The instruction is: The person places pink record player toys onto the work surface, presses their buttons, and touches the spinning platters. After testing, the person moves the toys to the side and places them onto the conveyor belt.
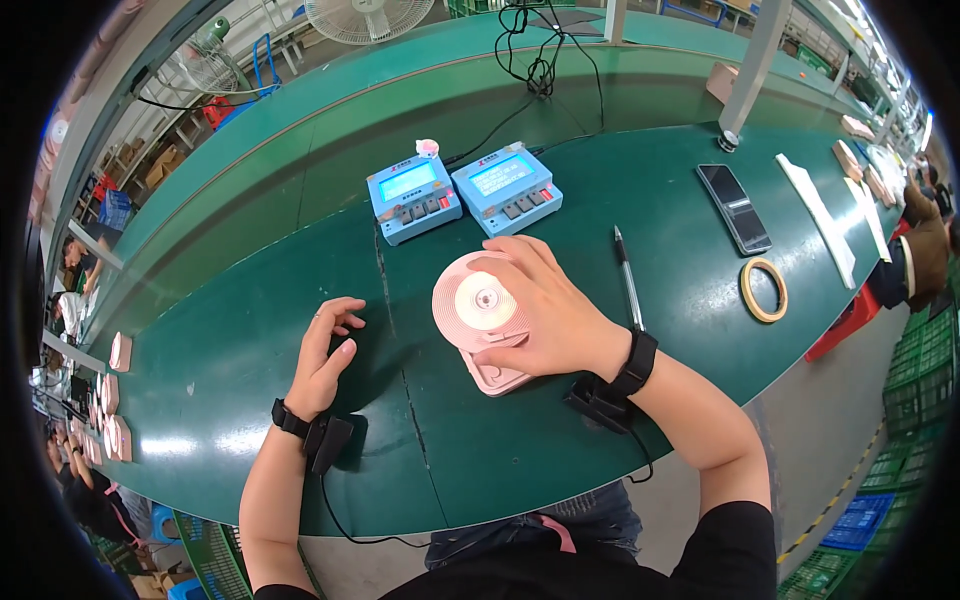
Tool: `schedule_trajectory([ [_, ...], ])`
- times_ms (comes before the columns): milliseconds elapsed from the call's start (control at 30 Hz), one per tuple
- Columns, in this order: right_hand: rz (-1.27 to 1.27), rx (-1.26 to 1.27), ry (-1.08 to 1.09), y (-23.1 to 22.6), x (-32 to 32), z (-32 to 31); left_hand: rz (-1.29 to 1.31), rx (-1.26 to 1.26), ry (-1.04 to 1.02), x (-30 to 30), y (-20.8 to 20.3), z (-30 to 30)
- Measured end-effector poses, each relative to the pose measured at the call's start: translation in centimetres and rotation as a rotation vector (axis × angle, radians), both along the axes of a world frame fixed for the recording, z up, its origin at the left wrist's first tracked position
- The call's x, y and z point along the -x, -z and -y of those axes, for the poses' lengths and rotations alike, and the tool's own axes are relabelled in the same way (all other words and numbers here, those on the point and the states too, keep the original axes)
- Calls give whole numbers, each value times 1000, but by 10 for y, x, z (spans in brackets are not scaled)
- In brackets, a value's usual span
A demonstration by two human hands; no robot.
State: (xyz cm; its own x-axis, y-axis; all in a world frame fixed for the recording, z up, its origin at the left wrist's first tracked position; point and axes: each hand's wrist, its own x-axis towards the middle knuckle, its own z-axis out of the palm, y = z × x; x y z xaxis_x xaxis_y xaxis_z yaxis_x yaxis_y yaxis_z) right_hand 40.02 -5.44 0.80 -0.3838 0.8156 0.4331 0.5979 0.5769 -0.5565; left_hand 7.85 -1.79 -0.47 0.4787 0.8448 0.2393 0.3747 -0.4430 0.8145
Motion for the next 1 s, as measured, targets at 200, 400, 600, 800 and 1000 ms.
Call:
schedule_trajectory([
  [200, -13, -38, -55, -1, -1, -3, 18, -12, 6, 3, -5, -1],
  [400, 19, -55, -57, 0, 3, -1, 10, 10, -3, 4, -1, 0],
  [600, -36, 37, -8, 0, 0, -1, -14, 18, -3, 1, -4, -1],
  [800, -186, 14, 7, 14, -12, -3, -162, -217, 54, -22, -8, 21],
  [1000, -439, 187, -179, 27, -8, -15, -388, -496, 376, -77, -30, 81],
])
